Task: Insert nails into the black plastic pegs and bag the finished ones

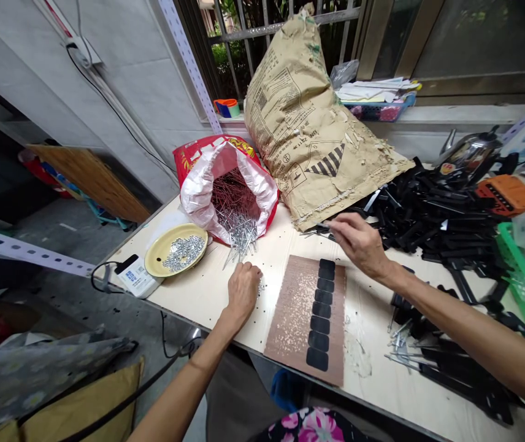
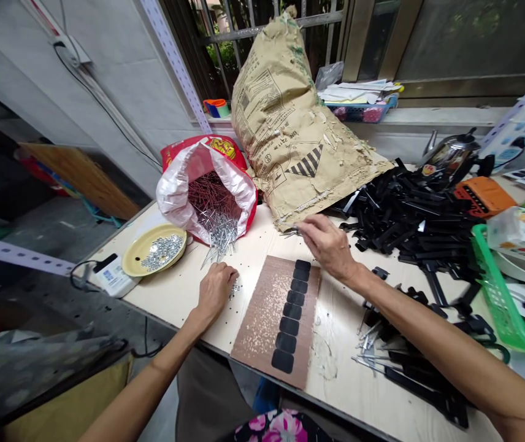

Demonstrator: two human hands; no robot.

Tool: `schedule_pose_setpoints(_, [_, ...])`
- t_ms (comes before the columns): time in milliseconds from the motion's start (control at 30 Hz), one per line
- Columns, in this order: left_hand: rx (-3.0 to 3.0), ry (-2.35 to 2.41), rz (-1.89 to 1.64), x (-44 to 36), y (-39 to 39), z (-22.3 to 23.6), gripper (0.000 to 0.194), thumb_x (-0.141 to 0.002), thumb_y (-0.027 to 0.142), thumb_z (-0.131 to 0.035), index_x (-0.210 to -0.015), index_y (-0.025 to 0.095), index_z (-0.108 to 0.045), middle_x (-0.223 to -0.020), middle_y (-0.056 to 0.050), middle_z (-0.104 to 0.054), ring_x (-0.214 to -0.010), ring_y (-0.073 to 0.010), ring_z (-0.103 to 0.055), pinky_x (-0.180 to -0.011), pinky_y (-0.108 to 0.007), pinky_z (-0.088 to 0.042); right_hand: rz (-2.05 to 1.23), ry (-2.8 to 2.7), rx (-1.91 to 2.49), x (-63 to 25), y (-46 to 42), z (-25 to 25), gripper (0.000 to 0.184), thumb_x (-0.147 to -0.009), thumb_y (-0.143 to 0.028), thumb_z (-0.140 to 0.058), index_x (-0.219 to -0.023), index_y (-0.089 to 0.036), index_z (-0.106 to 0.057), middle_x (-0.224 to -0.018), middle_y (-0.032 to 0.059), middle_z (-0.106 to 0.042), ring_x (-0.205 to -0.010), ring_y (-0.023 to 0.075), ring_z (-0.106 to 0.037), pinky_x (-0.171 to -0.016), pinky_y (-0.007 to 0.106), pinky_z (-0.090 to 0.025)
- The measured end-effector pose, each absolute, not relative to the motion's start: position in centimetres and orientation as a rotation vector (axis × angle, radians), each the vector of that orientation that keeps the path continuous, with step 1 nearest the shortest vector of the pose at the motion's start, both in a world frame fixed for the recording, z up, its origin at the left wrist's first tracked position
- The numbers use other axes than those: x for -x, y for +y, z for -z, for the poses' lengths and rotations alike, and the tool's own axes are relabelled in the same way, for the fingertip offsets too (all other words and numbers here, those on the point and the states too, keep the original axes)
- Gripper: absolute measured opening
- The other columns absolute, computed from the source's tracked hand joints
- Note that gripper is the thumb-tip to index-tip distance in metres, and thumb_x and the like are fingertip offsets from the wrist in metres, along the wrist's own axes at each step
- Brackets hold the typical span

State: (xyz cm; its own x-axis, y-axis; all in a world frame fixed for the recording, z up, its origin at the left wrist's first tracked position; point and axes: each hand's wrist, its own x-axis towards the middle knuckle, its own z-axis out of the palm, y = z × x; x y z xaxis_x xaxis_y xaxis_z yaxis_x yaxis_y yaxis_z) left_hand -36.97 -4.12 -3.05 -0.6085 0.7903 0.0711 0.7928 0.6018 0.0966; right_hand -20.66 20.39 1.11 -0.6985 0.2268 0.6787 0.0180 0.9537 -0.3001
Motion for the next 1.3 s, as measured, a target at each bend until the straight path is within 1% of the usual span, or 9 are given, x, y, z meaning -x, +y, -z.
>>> schedule_pose_setpoints(67, [1.333,-2.837,0.308,37.1,-4.0,3.0,0.019,-0.085,0.017,-0.047,-0.080,0.016,-0.065,-0.085,-0.010,-0.062,-0.090,-0.0248,-0.052,-0.073,-0.034,-0.041,-0.413,-2.382,0.134,20.3,18.2,-1.1,0.026,-0.093,-0.022,-0.046,-0.112,-0.019,-0.063,-0.100,0.0083,-0.062,-0.089,0.0180,-0.059,-0.076,0.032,-0.053])
schedule_pose_setpoints(133, [1.261,-2.882,0.625,37.2,-4.0,2.8,0.013,-0.082,0.019,-0.052,-0.077,0.017,-0.064,-0.083,-0.008,-0.062,-0.088,-0.0236,-0.054,-0.074,-0.033,-0.041,-0.495,-2.425,0.123,20.0,16.0,-0.9,0.026,-0.092,-0.021,-0.047,-0.111,-0.020,-0.063,-0.099,0.0071,-0.063,-0.087,0.0174,-0.059,-0.075,0.032,-0.053])
schedule_pose_setpoints(233, [0.976,-2.937,1.583,36.9,-4.0,2.0,0.013,-0.077,0.030,-0.062,-0.076,0.016,-0.062,-0.076,-0.004,-0.063,-0.073,-0.0179,-0.057,-0.065,-0.029,-0.043,-0.628,-2.458,0.141,20.0,13.3,-0.6,0.022,-0.091,-0.020,-0.049,-0.105,-0.021,-0.066,-0.097,0.0053,-0.063,-0.086,0.0161,-0.059,-0.074,0.029,-0.051])
schedule_pose_setpoints(333, [0.514,-2.715,2.635,35.5,-3.6,0.9,0.030,-0.065,0.037,-0.075,-0.078,0.014,-0.061,-0.075,-0.003,-0.065,-0.060,-0.0117,-0.057,-0.055,-0.024,-0.046,-0.705,-2.492,0.187,20.2,11.5,-0.7,0.019,-0.090,-0.021,-0.051,-0.101,-0.022,-0.067,-0.095,0.0031,-0.063,-0.085,0.0141,-0.059,-0.072,0.026,-0.049])
schedule_pose_setpoints(433, [0.253,-2.450,3.055,33.6,-2.9,-0.3,0.039,-0.053,0.034,-0.084,-0.077,0.012,-0.061,-0.072,-0.003,-0.067,-0.058,-0.0095,-0.059,-0.057,-0.022,-0.050,-0.659,-2.522,0.233,20.5,10.5,-0.9,0.021,-0.090,-0.021,-0.051,-0.105,-0.024,-0.065,-0.093,0.0015,-0.062,-0.081,0.0124,-0.059,-0.066,0.022,-0.044])
schedule_pose_setpoints(733, [0.288,-2.237,3.138,31.6,-2.2,-1.3,0.036,-0.054,0.030,-0.084,-0.076,0.010,-0.063,-0.064,-0.001,-0.066,-0.056,-0.0080,-0.060,-0.061,-0.021,-0.051,-0.464,-2.591,0.238,19.9,10.2,-1.3,0.026,-0.088,-0.018,-0.053,-0.110,-0.028,-0.063,-0.095,0.0002,-0.062,-0.084,0.0123,-0.056,-0.064,0.023,-0.037])
schedule_pose_setpoints(967, [0.688,-2.446,2.645,31.4,-2.8,-0.9,0.020,-0.068,0.028,-0.075,-0.077,0.012,-0.066,-0.064,0.001,-0.064,-0.061,-0.0076,-0.059,-0.063,-0.019,-0.047,-0.224,-2.563,0.284,19.4,9.6,-1.5,0.017,-0.090,-0.022,-0.051,-0.099,-0.024,-0.065,-0.093,0.0016,-0.063,-0.081,0.0147,-0.053,-0.066,0.027,-0.033])
schedule_pose_setpoints(1100, [0.628,-2.489,2.822,31.7,-2.8,-0.9,0.027,-0.067,0.028,-0.076,-0.087,0.011,-0.068,-0.075,-0.003,-0.069,-0.063,-0.0090,-0.061,-0.067,-0.022,-0.050,-0.170,-2.568,0.338,19.2,9.5,-1.5,0.015,-0.089,-0.021,-0.052,-0.095,-0.022,-0.065,-0.090,0.0005,-0.064,-0.079,0.0150,-0.052,-0.066,0.029,-0.032])
schedule_pose_setpoints(1300, [0.509,-2.493,2.979,31.7,-2.4,-0.7,0.033,-0.060,0.025,-0.080,-0.087,0.010,-0.069,-0.073,-0.004,-0.070,-0.059,-0.0078,-0.061,-0.064,-0.021,-0.051,-0.175,-2.544,0.331,18.9,9.6,-0.9,0.014,-0.090,-0.021,-0.050,-0.094,-0.021,-0.064,-0.088,0.0006,-0.063,-0.080,0.0147,-0.052,-0.065,0.028,-0.031])
